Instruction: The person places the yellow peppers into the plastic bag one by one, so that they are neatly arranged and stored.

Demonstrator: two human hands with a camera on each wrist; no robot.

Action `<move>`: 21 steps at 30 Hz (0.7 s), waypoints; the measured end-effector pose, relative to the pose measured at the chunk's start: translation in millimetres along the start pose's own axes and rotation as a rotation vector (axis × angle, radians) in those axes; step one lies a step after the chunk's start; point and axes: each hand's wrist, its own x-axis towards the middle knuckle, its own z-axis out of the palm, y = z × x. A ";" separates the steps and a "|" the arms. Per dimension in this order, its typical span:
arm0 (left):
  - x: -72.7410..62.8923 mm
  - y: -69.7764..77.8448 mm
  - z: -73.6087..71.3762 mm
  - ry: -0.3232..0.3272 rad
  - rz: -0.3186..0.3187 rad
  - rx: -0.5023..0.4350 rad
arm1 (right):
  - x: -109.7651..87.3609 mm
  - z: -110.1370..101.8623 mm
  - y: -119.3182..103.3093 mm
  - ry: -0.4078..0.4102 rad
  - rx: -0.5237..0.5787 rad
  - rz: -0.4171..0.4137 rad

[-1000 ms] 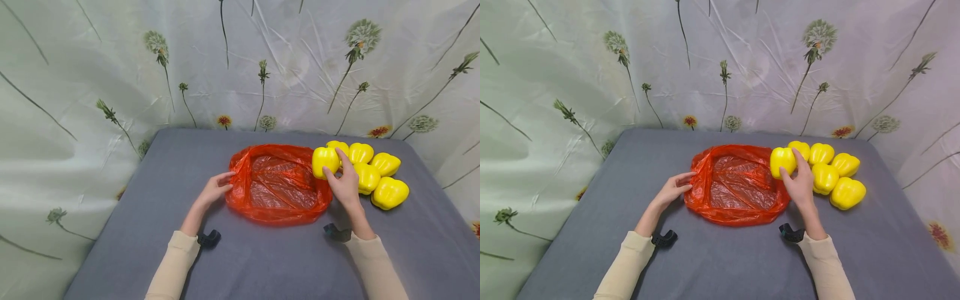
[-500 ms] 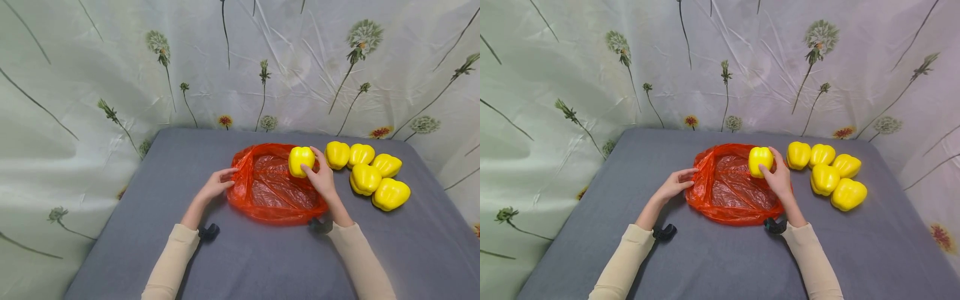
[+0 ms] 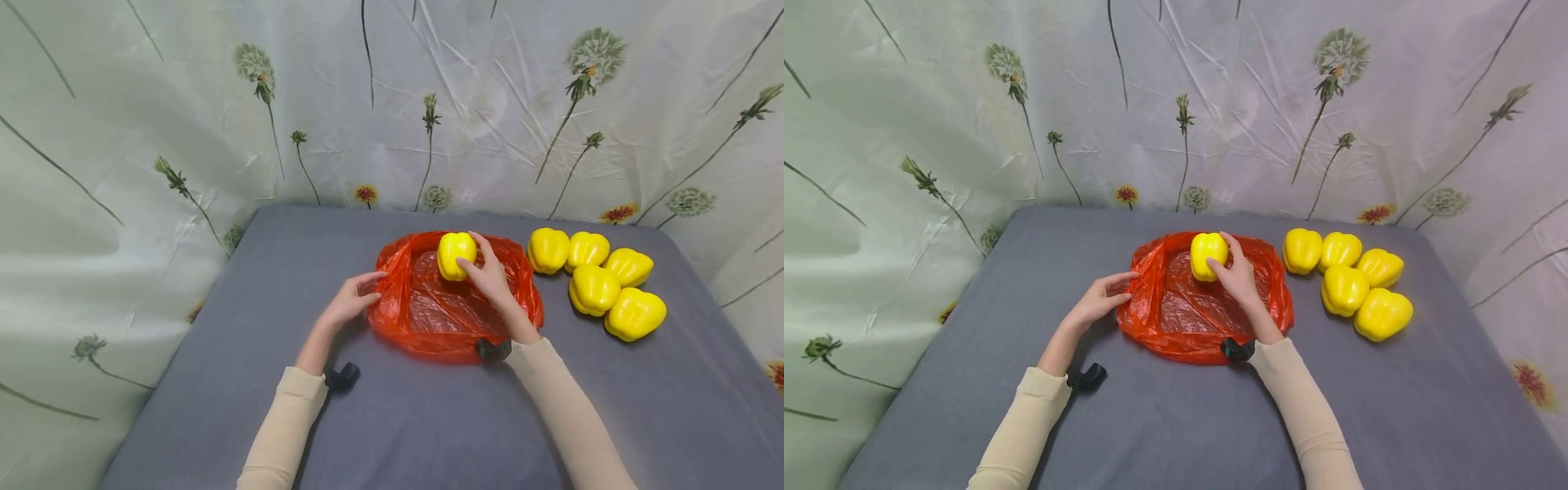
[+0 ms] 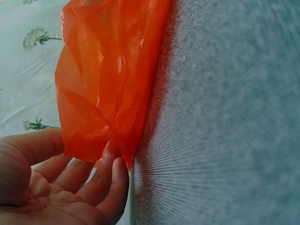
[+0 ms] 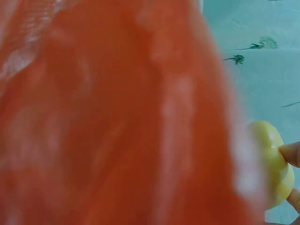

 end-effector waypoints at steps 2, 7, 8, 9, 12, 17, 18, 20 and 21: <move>1.7 -3.2 -0.3 0.000 0.000 0.003 | 3.5 5.6 -0.5 -0.013 0.000 0.010; 1.1 -3.7 0.3 -0.001 -0.014 0.008 | 8.8 20.7 -1.3 -0.031 -0.014 0.013; 1.0 -4.2 0.5 -0.001 -0.017 0.012 | 9.5 23.4 -2.0 -0.032 -0.022 0.008; 1.0 -4.8 0.8 -0.002 -0.020 0.013 | 10.4 26.2 -2.6 -0.030 -0.031 0.006; 0.7 -6.0 1.7 -0.002 -0.031 0.013 | 12.1 33.2 -5.0 -0.024 -0.059 -0.021; -0.1 -6.8 2.6 0.009 -0.050 0.001 | 13.5 42.7 -8.9 -0.011 -0.084 -0.070; -0.3 -6.9 2.7 0.010 -0.055 0.000 | 13.6 44.4 -9.2 -0.008 -0.092 -0.078; -0.8 -7.5 3.1 0.010 -0.062 0.005 | 13.8 47.4 -9.4 -0.006 -0.110 -0.099; -1.0 -7.8 3.2 0.008 -0.065 0.007 | 13.7 48.6 -9.5 -0.005 -0.121 -0.109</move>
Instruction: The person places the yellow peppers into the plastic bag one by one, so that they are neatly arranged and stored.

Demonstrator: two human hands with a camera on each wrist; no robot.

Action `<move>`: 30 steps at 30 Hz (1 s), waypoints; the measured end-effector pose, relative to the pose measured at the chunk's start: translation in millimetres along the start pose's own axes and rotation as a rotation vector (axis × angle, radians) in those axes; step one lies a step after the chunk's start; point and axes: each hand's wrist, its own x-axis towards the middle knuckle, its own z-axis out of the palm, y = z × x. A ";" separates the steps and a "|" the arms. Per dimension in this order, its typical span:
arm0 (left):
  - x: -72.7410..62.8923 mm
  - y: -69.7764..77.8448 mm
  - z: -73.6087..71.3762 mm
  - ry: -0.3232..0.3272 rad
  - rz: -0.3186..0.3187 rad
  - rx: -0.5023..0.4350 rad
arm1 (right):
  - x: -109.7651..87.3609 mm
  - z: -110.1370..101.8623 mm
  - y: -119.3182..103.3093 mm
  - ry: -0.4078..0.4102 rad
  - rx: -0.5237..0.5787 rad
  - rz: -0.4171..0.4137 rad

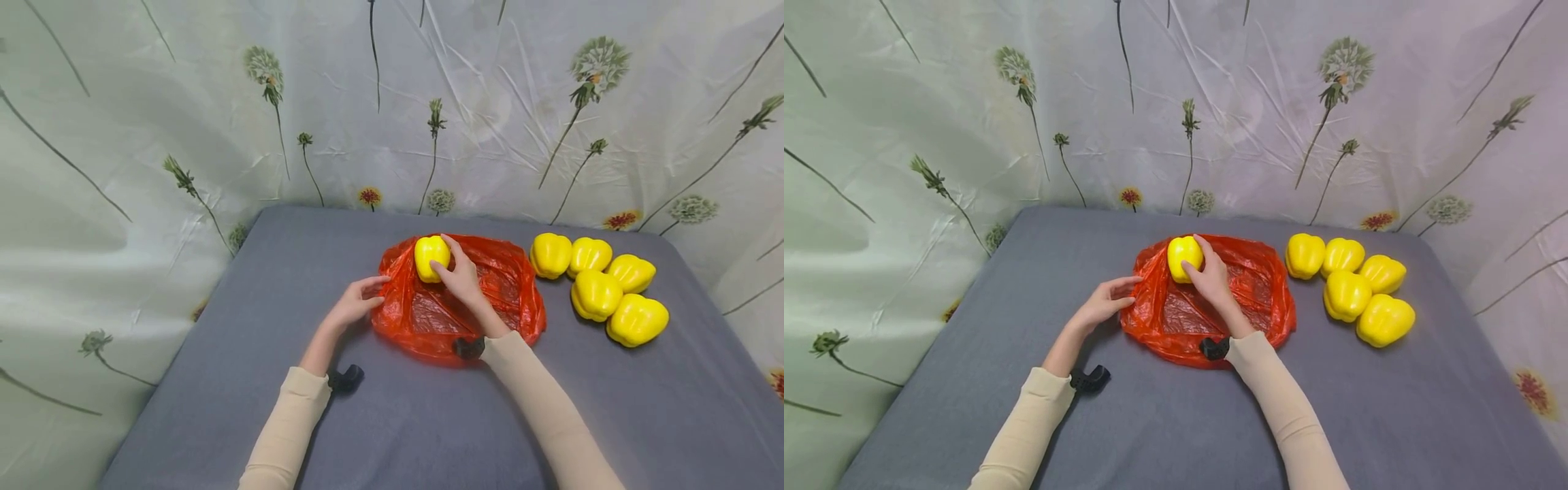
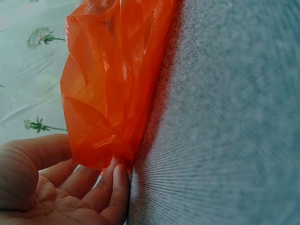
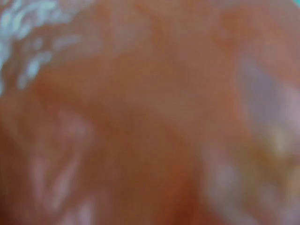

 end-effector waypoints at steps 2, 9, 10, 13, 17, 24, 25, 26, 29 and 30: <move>0.2 -0.3 0.3 -0.002 0.001 0.006 | 0.1 1.5 0.6 0.002 -0.024 -0.019; -1.6 -2.6 1.3 -0.003 -0.007 0.000 | -1.3 4.2 5.2 -0.007 -0.118 -0.028; -1.7 -3.0 1.7 -0.004 -0.008 -0.006 | -1.8 4.1 5.4 -0.008 -0.125 -0.023; -2.0 -4.7 3.1 -0.005 -0.011 -0.013 | -3.2 3.7 6.8 -0.011 -0.137 -0.004; -2.6 -5.4 4.8 0.002 -0.010 -0.015 | -6.1 4.1 7.0 0.013 -0.150 0.018; -4.7 -2.2 4.5 0.010 0.009 -0.006 | -6.9 9.6 8.6 0.006 -0.104 0.095; -4.4 -2.1 4.5 0.012 0.005 -0.007 | -6.1 10.7 9.2 0.003 -0.094 0.107; -4.3 -1.7 4.7 0.015 0.002 -0.006 | -5.3 11.4 9.7 -0.001 -0.089 0.114; -3.5 -1.0 4.5 0.021 -0.011 -0.008 | -3.0 13.0 9.7 -0.004 -0.080 0.131; -3.1 -1.0 4.3 0.022 -0.011 -0.007 | -2.4 13.0 9.2 -0.004 -0.082 0.132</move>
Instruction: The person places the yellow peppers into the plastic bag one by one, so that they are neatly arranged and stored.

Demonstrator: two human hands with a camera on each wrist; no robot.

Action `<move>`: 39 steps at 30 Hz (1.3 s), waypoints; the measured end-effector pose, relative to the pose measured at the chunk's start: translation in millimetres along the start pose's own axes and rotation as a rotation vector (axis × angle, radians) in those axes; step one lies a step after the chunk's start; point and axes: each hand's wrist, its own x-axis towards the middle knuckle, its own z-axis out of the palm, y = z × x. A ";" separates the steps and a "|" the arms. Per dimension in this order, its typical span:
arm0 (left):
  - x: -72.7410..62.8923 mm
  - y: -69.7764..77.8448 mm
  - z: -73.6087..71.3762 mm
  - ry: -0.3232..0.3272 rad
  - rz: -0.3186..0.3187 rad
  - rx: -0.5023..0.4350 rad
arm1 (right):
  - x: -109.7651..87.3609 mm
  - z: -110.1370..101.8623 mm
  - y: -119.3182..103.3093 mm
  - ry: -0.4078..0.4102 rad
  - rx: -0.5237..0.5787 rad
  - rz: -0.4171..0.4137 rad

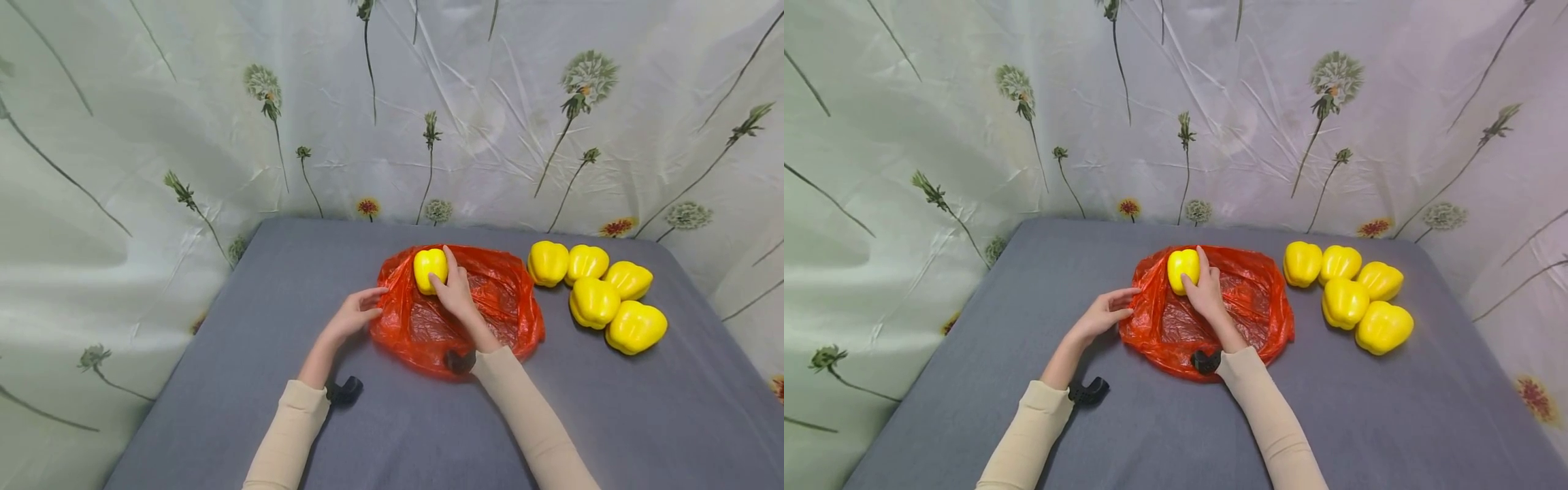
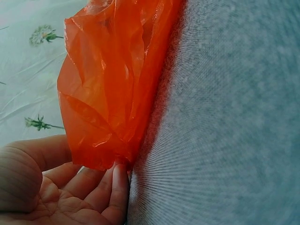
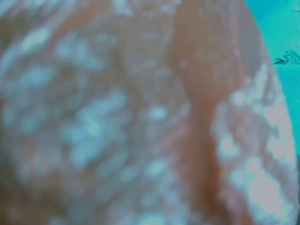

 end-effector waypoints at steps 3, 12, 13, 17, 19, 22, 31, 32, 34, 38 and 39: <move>0.0 -0.5 0.1 -0.001 0.018 0.000 | -0.6 0.3 -2.2 0.000 0.014 0.004; 1.0 -2.7 1.4 -0.011 0.046 0.003 | -9.4 -7.3 -2.9 -0.072 0.023 0.012; 0.5 -2.5 1.7 -0.008 0.039 0.000 | -11.8 -10.0 -2.9 -0.086 0.024 0.010; -0.8 -2.0 2.0 -0.002 0.030 0.008 | -20.9 -23.9 -2.5 -0.131 0.015 -0.017; -0.9 -2.4 1.5 0.000 0.025 0.009 | -24.9 -30.9 -2.0 -0.141 0.029 -0.029; -0.9 -3.2 0.1 0.001 0.022 0.010 | -30.4 -40.5 -2.0 -0.125 0.043 -0.070; 0.3 -6.9 -1.8 -0.003 -0.004 0.004 | -45.8 -66.8 -1.4 -0.018 -0.045 -0.186; 0.5 -7.1 -1.8 -0.002 -0.004 0.008 | -46.8 -70.4 -0.6 -0.006 -0.048 -0.197; 0.9 -6.6 -1.5 -0.002 -0.014 0.002 | -48.3 -77.7 1.7 0.024 -0.065 -0.219; 1.3 -4.4 -1.3 -0.003 -0.013 -0.003 | -49.2 -93.4 8.6 0.093 -0.089 -0.253; 1.5 -3.9 -1.1 -0.003 -0.017 -0.008 | -49.0 -97.6 10.8 0.111 -0.092 -0.252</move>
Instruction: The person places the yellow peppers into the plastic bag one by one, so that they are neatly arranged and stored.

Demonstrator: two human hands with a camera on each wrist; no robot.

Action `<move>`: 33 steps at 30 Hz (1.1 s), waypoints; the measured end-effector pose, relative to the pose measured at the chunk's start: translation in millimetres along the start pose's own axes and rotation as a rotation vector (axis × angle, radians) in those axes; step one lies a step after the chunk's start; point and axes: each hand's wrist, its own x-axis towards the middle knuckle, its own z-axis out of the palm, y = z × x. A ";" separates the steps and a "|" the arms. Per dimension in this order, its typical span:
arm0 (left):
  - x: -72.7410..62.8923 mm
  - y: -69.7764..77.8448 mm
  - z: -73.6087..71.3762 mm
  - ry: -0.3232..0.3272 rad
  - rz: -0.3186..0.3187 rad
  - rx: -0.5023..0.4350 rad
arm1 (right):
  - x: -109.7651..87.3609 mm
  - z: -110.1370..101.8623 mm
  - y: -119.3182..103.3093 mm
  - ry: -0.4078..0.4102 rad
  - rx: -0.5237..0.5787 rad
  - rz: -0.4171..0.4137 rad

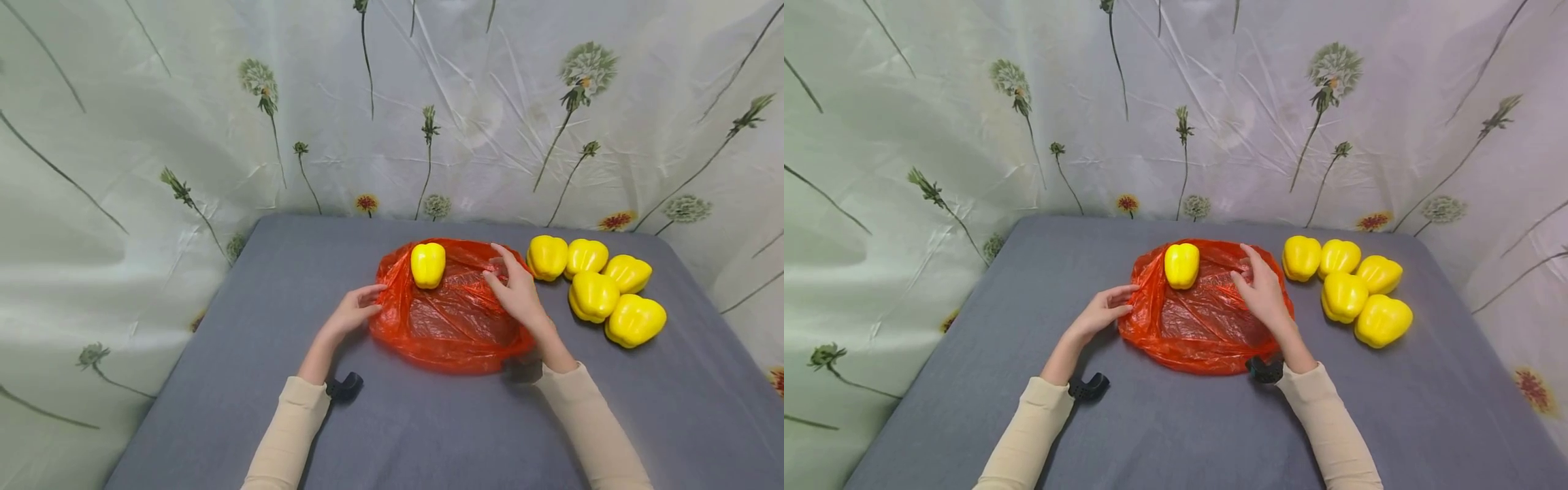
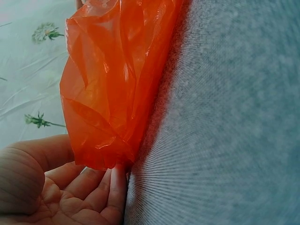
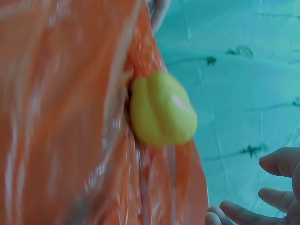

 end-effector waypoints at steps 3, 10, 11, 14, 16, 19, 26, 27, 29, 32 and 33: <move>-0.4 -0.7 -0.3 0.000 0.011 0.002 | 1.0 -11.4 8.8 0.029 0.016 0.025; 1.1 -2.3 0.3 -0.007 0.040 0.012 | 4.5 -41.3 24.9 0.023 0.003 0.121; 1.0 -2.2 0.4 -0.007 0.040 0.010 | 5.4 -44.5 26.6 0.026 -0.001 0.130; 0.1 -1.2 0.4 -0.008 0.039 0.007 | 8.8 -51.2 33.1 0.061 -0.019 0.148; -0.1 -1.3 0.2 -0.009 0.039 0.009 | 11.4 -53.8 38.6 0.104 -0.030 0.158; -1.0 -0.9 -0.9 0.002 0.038 0.007 | 15.8 -56.5 46.4 0.180 -0.044 0.168; -0.2 -4.4 0.2 0.004 0.042 0.020 | 20.3 -63.2 57.4 0.240 -0.115 0.204; -0.4 -4.5 0.8 0.002 0.040 0.016 | 20.4 -64.0 58.7 0.236 -0.123 0.211; -0.6 -5.3 1.8 0.003 0.042 0.005 | 21.0 -64.8 61.2 0.224 -0.130 0.224; -1.3 -5.2 2.0 0.008 0.044 -0.001 | 23.0 -64.8 63.7 0.204 -0.134 0.248; -3.6 -1.0 1.5 0.004 0.045 -0.003 | 23.9 -64.9 64.2 0.197 -0.134 0.254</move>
